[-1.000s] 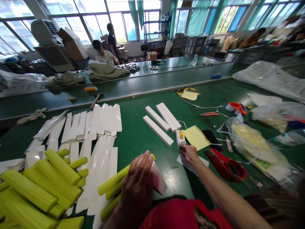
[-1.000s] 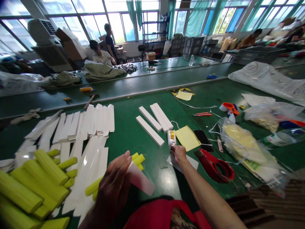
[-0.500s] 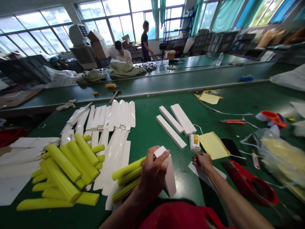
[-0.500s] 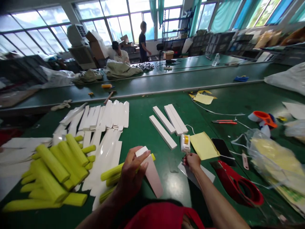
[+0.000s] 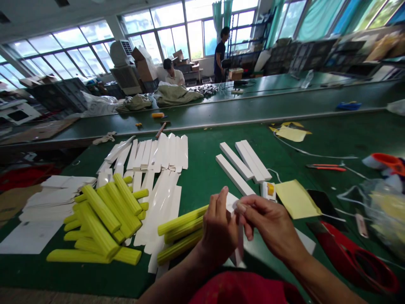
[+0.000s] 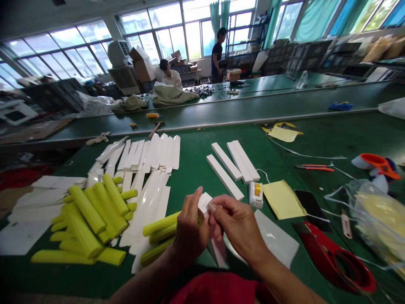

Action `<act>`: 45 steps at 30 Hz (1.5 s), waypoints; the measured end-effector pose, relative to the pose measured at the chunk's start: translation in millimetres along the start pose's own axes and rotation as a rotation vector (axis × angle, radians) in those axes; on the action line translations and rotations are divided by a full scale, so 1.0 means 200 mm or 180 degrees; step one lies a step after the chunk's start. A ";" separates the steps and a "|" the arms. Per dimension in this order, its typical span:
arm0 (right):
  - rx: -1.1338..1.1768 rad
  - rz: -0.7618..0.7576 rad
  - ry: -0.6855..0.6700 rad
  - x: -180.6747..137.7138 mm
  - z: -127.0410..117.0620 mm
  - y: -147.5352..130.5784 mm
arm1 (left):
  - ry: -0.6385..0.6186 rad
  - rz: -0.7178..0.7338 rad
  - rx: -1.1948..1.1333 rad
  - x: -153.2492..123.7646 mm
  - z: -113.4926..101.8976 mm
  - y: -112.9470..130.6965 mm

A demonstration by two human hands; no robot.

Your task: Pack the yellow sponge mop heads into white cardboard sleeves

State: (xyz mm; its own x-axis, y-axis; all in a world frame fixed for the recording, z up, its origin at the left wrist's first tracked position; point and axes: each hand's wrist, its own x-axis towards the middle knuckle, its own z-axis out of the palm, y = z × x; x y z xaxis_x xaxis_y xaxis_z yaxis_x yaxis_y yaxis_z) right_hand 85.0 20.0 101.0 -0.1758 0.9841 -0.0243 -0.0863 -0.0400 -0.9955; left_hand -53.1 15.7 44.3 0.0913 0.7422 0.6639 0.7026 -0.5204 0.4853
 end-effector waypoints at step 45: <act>-0.4746 0.0363 -0.0449 1.17 -0.21 0.73 | -0.0439 -0.1553 0.0120 -0.26 0.01 -0.59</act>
State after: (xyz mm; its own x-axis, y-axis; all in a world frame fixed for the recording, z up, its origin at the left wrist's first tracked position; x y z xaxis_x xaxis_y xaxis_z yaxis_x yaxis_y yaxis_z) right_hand 72.7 251.8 -54.7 -0.2105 0.9602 -0.1837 0.9691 0.1802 -0.1687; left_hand -140.1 39.8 -49.0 -0.1633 0.9453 0.2824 0.7115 -0.0855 0.6974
